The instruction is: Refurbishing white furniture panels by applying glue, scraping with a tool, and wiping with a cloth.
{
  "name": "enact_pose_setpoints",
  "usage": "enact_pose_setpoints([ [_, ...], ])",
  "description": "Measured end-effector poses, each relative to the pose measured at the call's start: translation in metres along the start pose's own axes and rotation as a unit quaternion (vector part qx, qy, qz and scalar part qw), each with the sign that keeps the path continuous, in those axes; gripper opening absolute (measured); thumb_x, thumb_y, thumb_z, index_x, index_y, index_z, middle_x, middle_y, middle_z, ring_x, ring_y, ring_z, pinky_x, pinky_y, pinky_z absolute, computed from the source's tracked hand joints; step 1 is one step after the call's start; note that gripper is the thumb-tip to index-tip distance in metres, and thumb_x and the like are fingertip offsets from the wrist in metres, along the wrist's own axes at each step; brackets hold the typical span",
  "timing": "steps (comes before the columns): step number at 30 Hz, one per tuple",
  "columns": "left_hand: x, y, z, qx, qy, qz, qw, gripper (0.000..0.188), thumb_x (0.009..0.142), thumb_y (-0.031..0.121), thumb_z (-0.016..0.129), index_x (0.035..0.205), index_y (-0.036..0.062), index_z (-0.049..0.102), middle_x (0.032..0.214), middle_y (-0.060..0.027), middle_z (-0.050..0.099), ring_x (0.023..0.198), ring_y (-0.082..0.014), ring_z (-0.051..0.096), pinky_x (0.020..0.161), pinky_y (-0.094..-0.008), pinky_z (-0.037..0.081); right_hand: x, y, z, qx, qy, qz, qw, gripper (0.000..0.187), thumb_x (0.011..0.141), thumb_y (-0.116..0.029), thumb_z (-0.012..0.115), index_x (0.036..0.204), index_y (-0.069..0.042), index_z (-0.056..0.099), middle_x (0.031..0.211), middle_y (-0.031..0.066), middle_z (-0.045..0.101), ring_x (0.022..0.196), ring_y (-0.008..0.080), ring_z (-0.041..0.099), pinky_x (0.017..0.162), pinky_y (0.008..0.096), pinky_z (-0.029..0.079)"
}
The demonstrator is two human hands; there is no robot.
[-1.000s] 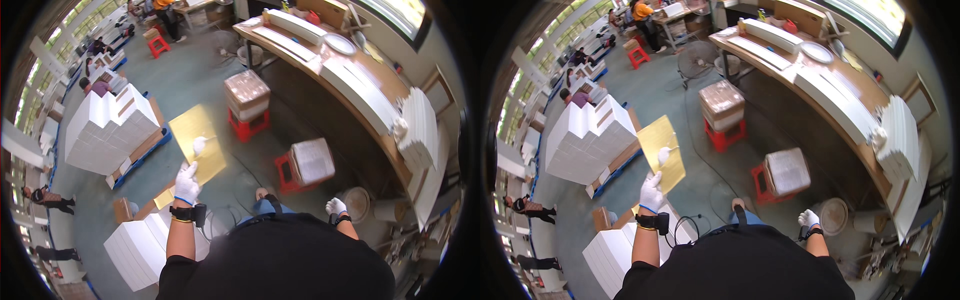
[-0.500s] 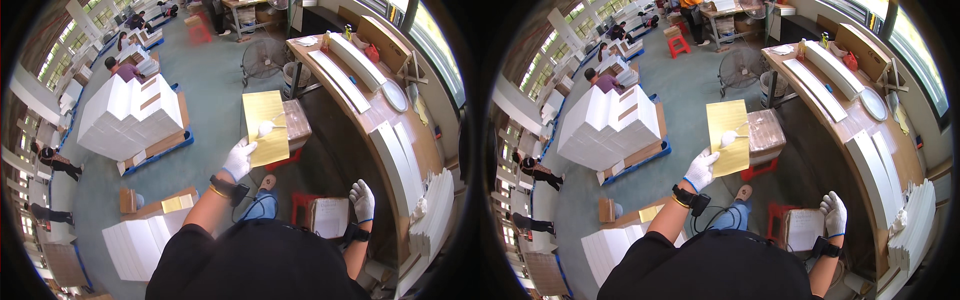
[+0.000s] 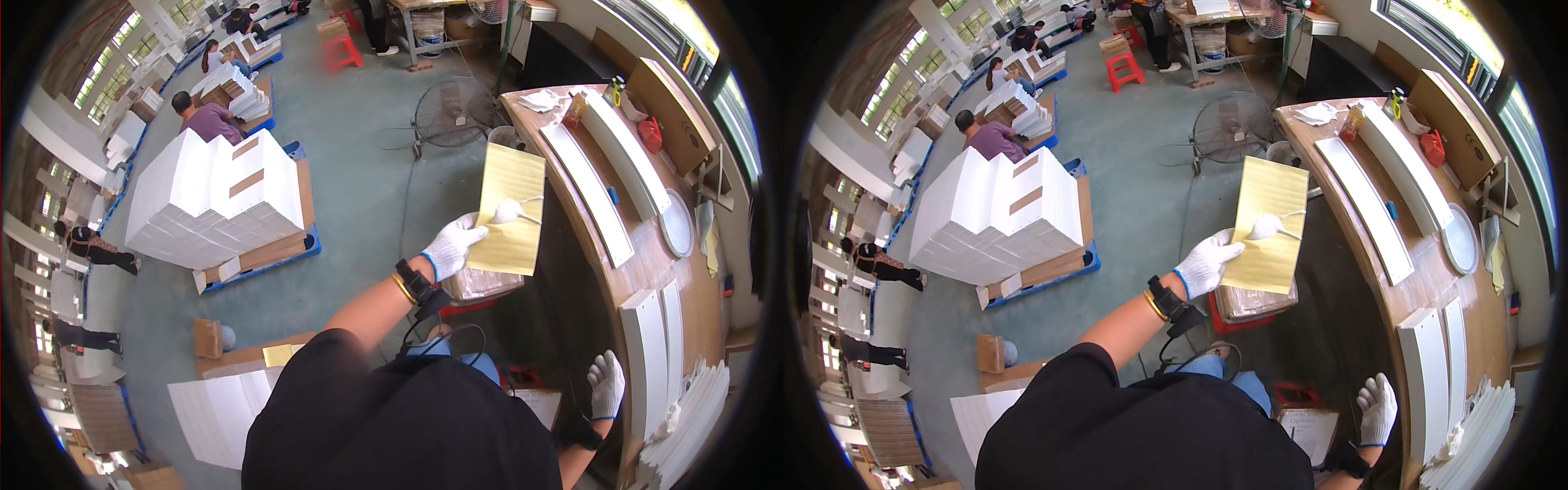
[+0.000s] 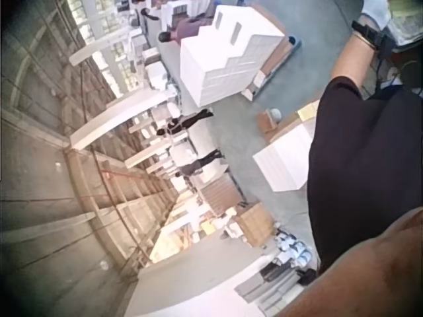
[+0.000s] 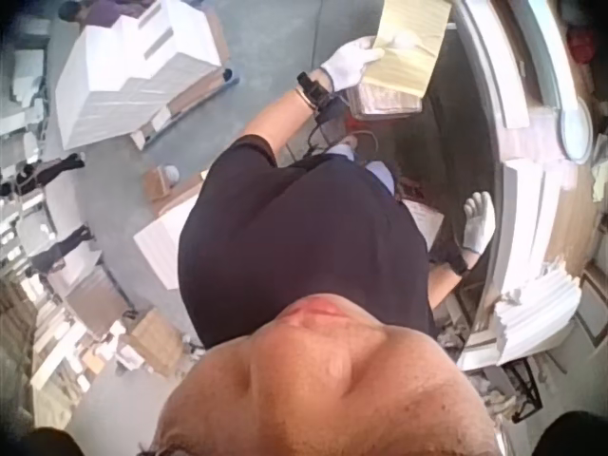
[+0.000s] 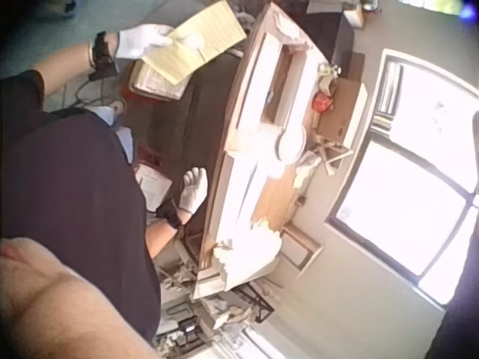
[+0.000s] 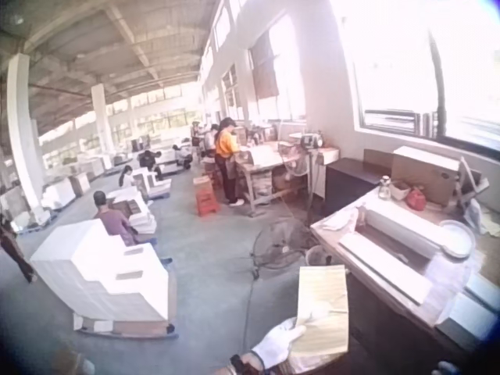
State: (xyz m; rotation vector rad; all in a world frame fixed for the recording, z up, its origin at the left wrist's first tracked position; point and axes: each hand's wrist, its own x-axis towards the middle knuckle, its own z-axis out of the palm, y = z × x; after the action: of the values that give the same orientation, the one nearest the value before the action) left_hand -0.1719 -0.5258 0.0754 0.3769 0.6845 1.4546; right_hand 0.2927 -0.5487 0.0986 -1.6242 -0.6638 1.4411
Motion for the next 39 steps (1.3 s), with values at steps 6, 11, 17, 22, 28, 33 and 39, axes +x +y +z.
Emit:
enact_pose_setpoints([
  [6,0.07,0.007,0.024,0.093,-0.059,-0.057,0.992,0.038,0.094,0.007,0.049,0.132,-0.0008,0.045,0.122,-0.0136,0.059,0.108,-0.024,0.059,0.097,-0.0372,0.046,0.008,-0.024,-0.009,-0.042,0.034,-0.02,0.998,0.034,0.094,-0.026,0.057,0.119,-0.003,0.06,0.092,0.0078,0.066,0.067,0.0106,0.058,0.06,0.0225,0.047],
  [11,0.098,0.018,0.019,0.067,-0.025,-0.06,0.996,0.038,0.094,0.001,0.047,0.132,-0.0004,0.045,0.125,-0.0148,0.056,0.113,-0.0252,0.056,0.099,-0.0375,0.045,0.03,-0.055,0.036,-0.095,-0.088,-0.007,0.992,0.033,0.095,-0.023,0.056,0.119,-0.001,0.059,0.096,0.0099,0.067,0.076,0.014,0.063,0.068,0.0257,0.053],
  [17,0.17,-0.016,0.062,0.091,-0.064,-0.09,0.99,0.041,0.093,0.001,0.047,0.134,0.0,0.043,0.129,-0.013,0.053,0.118,-0.0254,0.053,0.102,-0.0402,0.043,0.064,-0.097,0.036,-0.162,-0.133,-0.015,0.978,0.035,0.095,-0.023,0.054,0.121,0.0,0.058,0.099,0.0094,0.067,0.079,0.014,0.064,0.072,0.0265,0.054],
  [22,0.232,-0.056,0.112,0.1,-0.054,-0.107,0.988,0.041,0.093,0.001,0.046,0.135,0.0001,0.041,0.13,-0.0138,0.053,0.118,-0.0253,0.053,0.102,-0.0406,0.042,0.131,-0.133,0.021,-0.153,-0.171,-0.013,0.973,0.035,0.096,-0.025,0.053,0.121,-0.001,0.058,0.1,0.008,0.066,0.08,0.0121,0.062,0.073,0.025,0.053],
  [28,0.282,-0.108,0.158,0.112,-0.106,-0.184,0.971,0.04,0.094,0.001,0.047,0.133,-0.0003,0.043,0.128,-0.0136,0.053,0.118,-0.0246,0.053,0.1,-0.0393,0.044,0.168,-0.156,0.014,-0.131,-0.203,0.019,0.97,0.036,0.096,-0.026,0.054,0.123,-0.002,0.058,0.099,0.006,0.066,0.08,0.0108,0.061,0.073,0.0237,0.051],
  [33,0.312,-0.163,0.208,0.108,-0.139,-0.251,0.952,0.042,0.094,0.0,0.048,0.135,0.0002,0.04,0.13,-0.0124,0.053,0.117,-0.0228,0.054,0.102,-0.0378,0.044,0.183,-0.159,-0.006,-0.085,-0.194,0.012,0.977,0.037,0.096,-0.026,0.056,0.123,0.0,0.057,0.099,0.0065,0.065,0.08,0.011,0.06,0.073,0.0242,0.051],
  [39,0.334,-0.223,0.235,0.123,-0.193,-0.331,0.916,0.042,0.094,0.001,0.047,0.135,0.0004,0.04,0.13,-0.0121,0.053,0.116,-0.0221,0.055,0.102,-0.0369,0.044,0.184,-0.149,-0.027,-0.005,-0.17,0.016,0.985,0.036,0.095,-0.023,0.056,0.122,0.002,0.057,0.1,0.0078,0.064,0.081,0.0118,0.06,0.074,0.0255,0.052],
])
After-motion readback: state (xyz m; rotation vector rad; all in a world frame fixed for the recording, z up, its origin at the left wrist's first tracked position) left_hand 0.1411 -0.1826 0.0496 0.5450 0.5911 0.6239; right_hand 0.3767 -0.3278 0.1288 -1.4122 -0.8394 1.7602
